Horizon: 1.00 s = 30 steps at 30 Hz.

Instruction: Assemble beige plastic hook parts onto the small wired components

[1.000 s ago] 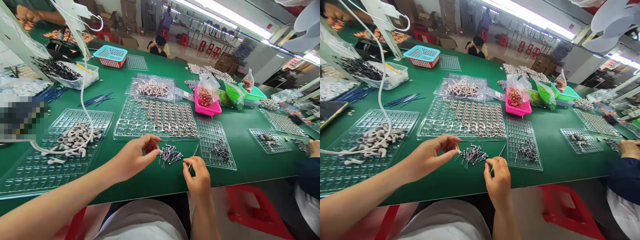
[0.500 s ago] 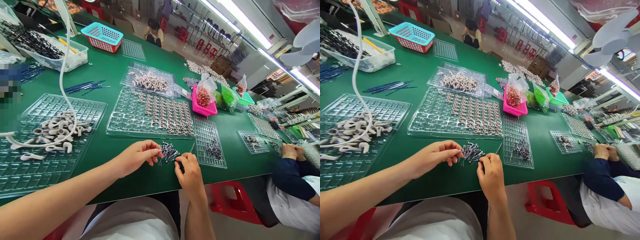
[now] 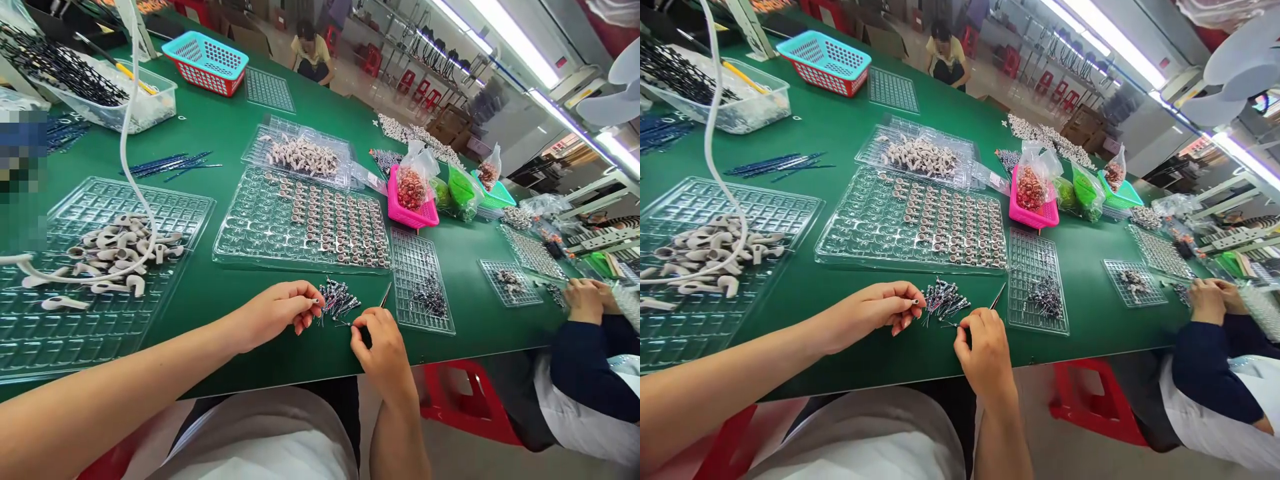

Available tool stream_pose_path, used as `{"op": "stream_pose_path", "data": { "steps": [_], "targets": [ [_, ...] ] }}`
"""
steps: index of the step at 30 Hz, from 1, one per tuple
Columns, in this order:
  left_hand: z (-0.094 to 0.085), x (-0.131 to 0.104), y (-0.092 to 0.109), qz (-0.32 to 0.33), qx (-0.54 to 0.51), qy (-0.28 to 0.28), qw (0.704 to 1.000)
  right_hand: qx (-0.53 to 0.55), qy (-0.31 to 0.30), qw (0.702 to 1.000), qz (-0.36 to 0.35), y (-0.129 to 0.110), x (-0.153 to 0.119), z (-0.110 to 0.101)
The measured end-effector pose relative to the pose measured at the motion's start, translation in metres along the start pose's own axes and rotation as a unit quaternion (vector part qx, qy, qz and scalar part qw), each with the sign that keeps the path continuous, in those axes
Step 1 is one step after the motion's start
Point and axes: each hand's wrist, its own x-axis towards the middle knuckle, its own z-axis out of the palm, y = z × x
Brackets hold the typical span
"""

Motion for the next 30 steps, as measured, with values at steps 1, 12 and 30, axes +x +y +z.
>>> {"op": "stream_pose_path", "data": {
  "steps": [1, 12, 30],
  "targets": [
    [0.0, 0.0, 0.0, -0.004, -0.002, -0.002, 1.0, 0.005, 0.003, 1.0, -0.001, -0.001, -0.002, -0.002],
    [0.002, -0.014, 0.008, 0.032, 0.182, -0.066, 0.981, 0.17, 0.11, 0.972, -0.122, -0.029, -0.006, 0.011],
    [0.001, -0.012, 0.01, -0.011, 0.142, -0.115, 0.983, 0.248, 0.164, 0.952, -0.068, -0.035, -0.005, 0.029]
  ]
}}
